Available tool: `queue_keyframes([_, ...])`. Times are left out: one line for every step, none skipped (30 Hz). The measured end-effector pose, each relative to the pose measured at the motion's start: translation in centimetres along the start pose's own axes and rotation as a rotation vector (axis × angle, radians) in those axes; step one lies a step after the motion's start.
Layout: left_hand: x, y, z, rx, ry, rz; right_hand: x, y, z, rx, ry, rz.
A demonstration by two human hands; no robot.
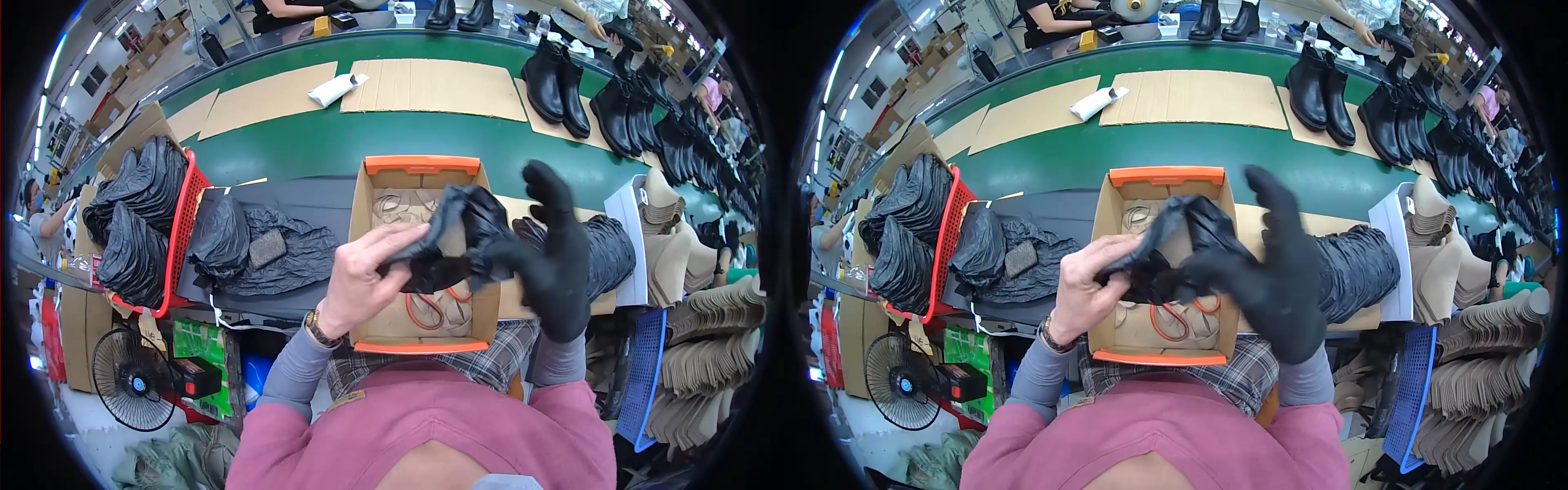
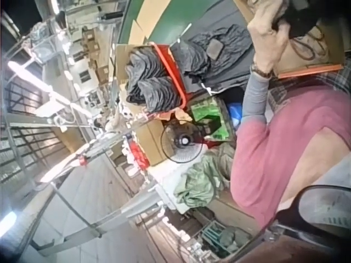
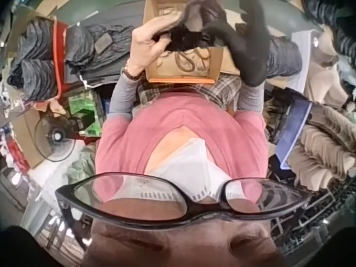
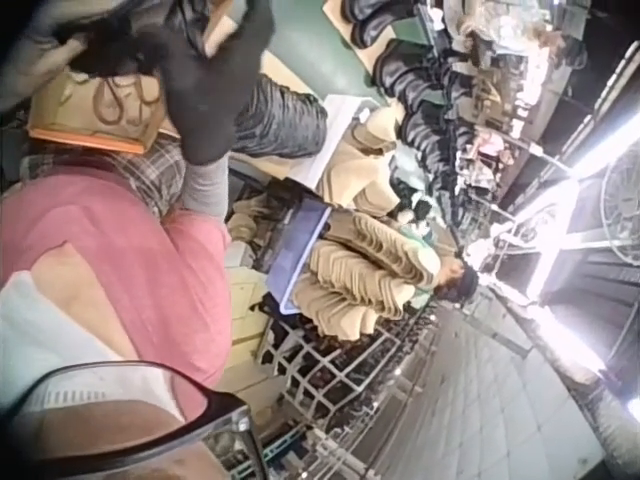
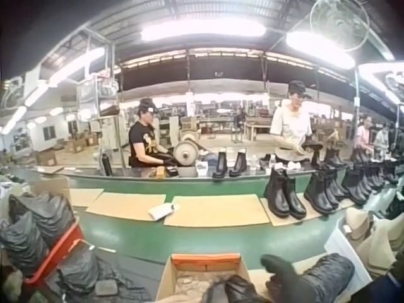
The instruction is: Trimming excess material from leather shoe uppers with scissors and inspecting finished boots.
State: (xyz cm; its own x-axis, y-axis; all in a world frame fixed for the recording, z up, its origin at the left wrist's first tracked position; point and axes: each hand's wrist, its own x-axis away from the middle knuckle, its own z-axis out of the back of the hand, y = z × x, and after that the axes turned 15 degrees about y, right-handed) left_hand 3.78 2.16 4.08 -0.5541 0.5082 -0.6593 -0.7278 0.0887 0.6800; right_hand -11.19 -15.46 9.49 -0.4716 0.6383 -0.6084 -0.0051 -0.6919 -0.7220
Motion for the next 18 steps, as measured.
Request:
queue_keyframes([-0.1,0.5,-0.1,0.022,-0.006,-0.002,0.4,-0.4,-0.8,0.053,-0.095,-0.004])
queue_keyframes([0.0,0.5,0.0,0.023,-0.010,0.000,0.7,-0.6,-1.3,0.105,-0.191,-0.008])
queue_keyframes([0.1,0.5,0.1,0.019,0.024,-0.031,0.8,0.5,-2.0,0.056,-0.251,-0.077])
queue_keyframes([0.0,0.5,0.2,0.011,0.061,-0.064,0.8,1.2,-2.2,0.055,-0.251,-0.074])
queue_keyframes([0.0,0.1,0.5,0.016,0.086,-0.051,0.7,1.9,-2.2,-0.097,-0.337,-0.196])
queue_keyframes([0.1,-0.2,0.8,0.110,0.103,0.001,0.8,2.5,-2.2,-0.249,-0.427,-0.321])
queue_keyframes([0.2,-0.5,1.2,0.157,0.086,0.059,0.7,2.9,-2.0,-0.389,-0.448,-0.427])
queue_keyframes([0.3,-0.7,1.6,0.204,0.071,0.117,0.6,3.1,-1.9,-0.391,-0.455,-0.428])
queue_keyframes([0.0,-0.6,2.0,0.200,0.017,0.141,0.4,3.2,-1.9,-0.534,-0.475,-0.552])
queue_keyframes([0.1,-0.5,2.2,0.197,0.018,0.145,0.4,3.2,-1.9,-0.676,-0.493,-0.676])
queue_keyframes([0.3,-0.5,2.4,0.175,0.002,0.261,0.8,2.6,-2.3,-0.671,-0.454,-0.609])
queue_keyframes([0.5,-0.5,2.5,0.152,-0.012,0.379,0.9,2.1,-2.6,-0.672,-0.460,-0.610])
queue_keyframes([0.5,-0.6,2.7,0.126,-0.047,0.300,1.0,1.6,-2.8,-0.685,-0.451,-0.641])
queue_keyframes([0.4,-0.6,2.5,0.124,-0.044,0.303,1.1,1.4,-3.0,-0.698,-0.442,-0.672])
queue_keyframes([0.3,-0.3,1.9,0.164,0.018,0.224,1.2,1.7,-3.1,-0.621,-0.503,-0.676])
queue_keyframes([0.3,-0.1,1.4,0.203,0.079,0.144,1.5,1.8,-3.4,-0.621,-0.505,-0.678])
queue_keyframes([0.4,0.0,1.1,0.114,0.094,0.054,2.0,1.9,-3.8,-0.550,-0.421,-0.559])
queue_keyframes([0.6,0.1,1.0,0.110,0.095,0.057,2.4,1.9,-4.2,-0.481,-0.340,-0.441])
